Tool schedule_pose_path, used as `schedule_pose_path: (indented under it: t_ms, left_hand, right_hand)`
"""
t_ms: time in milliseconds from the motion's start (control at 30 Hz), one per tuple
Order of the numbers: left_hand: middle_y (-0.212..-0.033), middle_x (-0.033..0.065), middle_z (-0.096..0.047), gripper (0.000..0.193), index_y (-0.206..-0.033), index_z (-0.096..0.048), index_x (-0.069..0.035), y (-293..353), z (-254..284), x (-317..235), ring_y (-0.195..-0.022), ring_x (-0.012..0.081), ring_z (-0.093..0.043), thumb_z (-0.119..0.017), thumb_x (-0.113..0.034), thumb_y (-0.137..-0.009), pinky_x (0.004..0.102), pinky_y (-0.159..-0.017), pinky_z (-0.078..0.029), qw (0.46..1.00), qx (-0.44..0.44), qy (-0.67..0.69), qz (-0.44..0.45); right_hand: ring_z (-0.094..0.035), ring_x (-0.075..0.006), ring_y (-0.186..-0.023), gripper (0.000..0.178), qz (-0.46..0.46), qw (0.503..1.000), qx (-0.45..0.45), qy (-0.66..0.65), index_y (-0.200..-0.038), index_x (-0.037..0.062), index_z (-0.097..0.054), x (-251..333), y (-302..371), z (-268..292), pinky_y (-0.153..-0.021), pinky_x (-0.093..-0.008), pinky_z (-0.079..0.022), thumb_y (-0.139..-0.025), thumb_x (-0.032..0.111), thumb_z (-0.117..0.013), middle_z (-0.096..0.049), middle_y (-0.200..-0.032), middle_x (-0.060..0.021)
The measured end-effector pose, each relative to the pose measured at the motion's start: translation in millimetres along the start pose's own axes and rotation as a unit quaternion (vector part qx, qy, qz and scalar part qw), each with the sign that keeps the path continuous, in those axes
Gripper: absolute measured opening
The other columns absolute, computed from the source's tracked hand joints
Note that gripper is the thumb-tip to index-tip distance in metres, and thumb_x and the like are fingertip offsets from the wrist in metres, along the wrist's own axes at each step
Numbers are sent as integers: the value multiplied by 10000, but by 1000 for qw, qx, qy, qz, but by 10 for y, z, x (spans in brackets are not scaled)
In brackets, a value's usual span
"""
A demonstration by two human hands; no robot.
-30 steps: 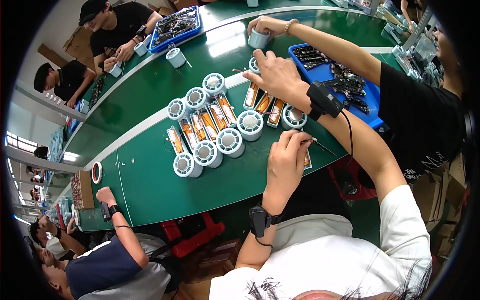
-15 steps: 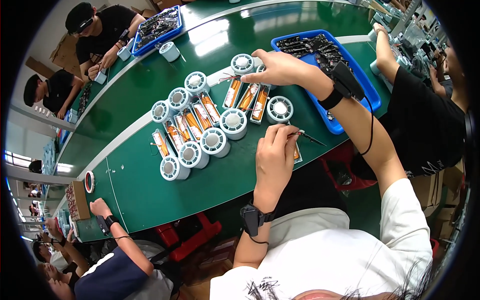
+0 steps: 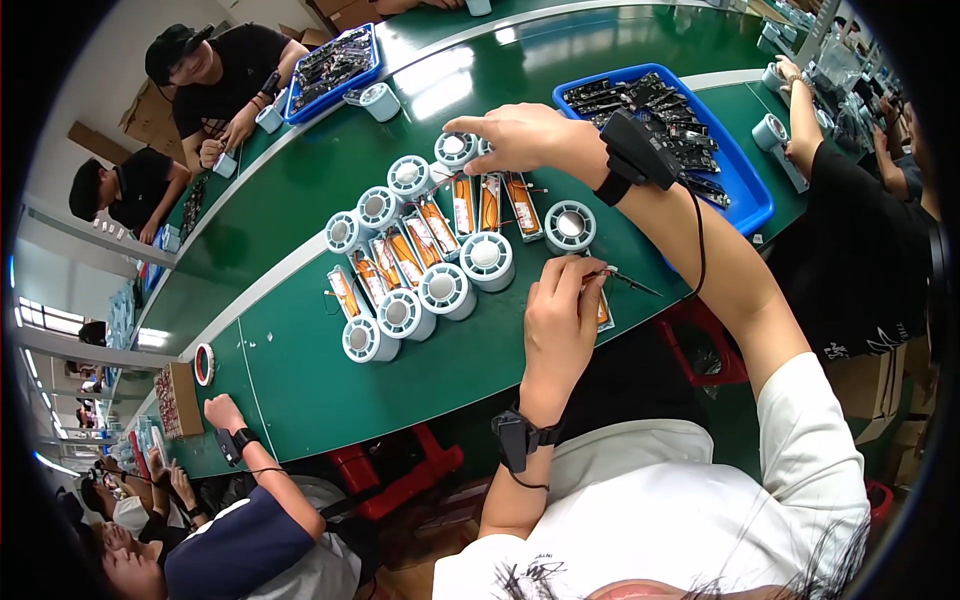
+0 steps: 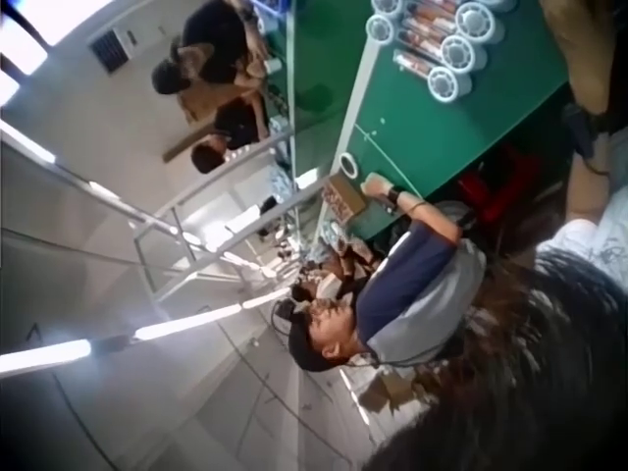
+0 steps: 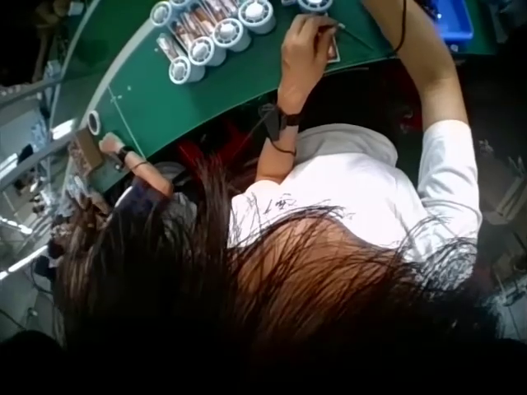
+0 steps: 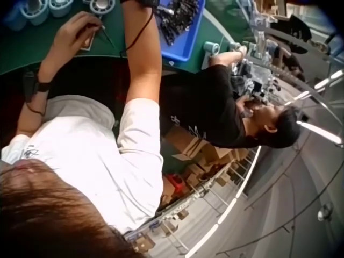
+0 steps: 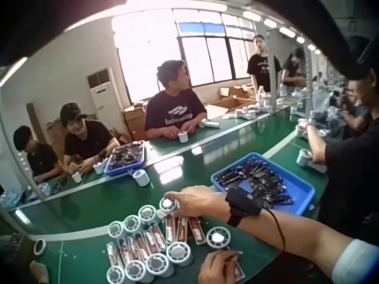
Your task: The person picks up a circuit board and connects it to the wires of a battery and fan assembly by hand. After pressing the components together, the person sets the unit aside and repeats the process with another assembly.
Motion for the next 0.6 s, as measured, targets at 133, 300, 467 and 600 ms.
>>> schedule_pose_path:
  t_ms: [133, 300, 467, 600]
  left_hand:
    - [-1115, 129, -704, 138, -1155, -719, -35, -30, -58, -35, -883, 349, -702, -703, -24, -1018, 429, -783, -556, 1000, 14, 14, 2]
    - [-1101, 147, -702, 123, -1148, -730, -25, -47, 41, -51, -875, 333, -707, -701, -23, -1028, 389, -727, -576, 1000, -2, 27, -3]
    - [-1099, 134, -704, 105, -1140, -739, -27, -41, 63, 16, -821, 261, -694, -700, -31, -1042, 351, -685, -566, 998, -39, 39, -13]
    - [-1136, 122, -715, 158, -1194, -731, -33, -17, 66, 7, -807, 179, -679, -724, -33, -1036, 311, -661, -548, 998, -25, 45, 26]
  right_hand:
    - [-733, -380, -1120, 699, 20, 999, -14, 23, -1619, 260, -500, 136, 37, 37, -911, -471, -597, -1014, 532, -722, -743, -1225, -192]
    - [-724, -376, -1127, 668, 21, 993, -113, -30, -1615, 182, -493, 100, 777, 295, -914, -454, -596, -1030, 396, -734, -708, -1259, -199]
    - [-765, -315, -1013, 666, -4, 966, -88, -242, -1573, 71, -508, 173, 2099, 239, -864, -412, -613, -996, 255, -785, -740, -1138, -164]
    - [-760, -222, -908, 606, -46, 894, -176, -410, -1535, 23, -531, 143, 2439, -198, -799, -355, -611, -993, 131, -778, -739, -1046, -134]
Point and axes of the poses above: each hand's wrist, its own y-axis away from the middle knuckle, its own z-axis out of the back of the hand, x = y × z, the point moved 6 cm from there along -y, towards the middle knuckle
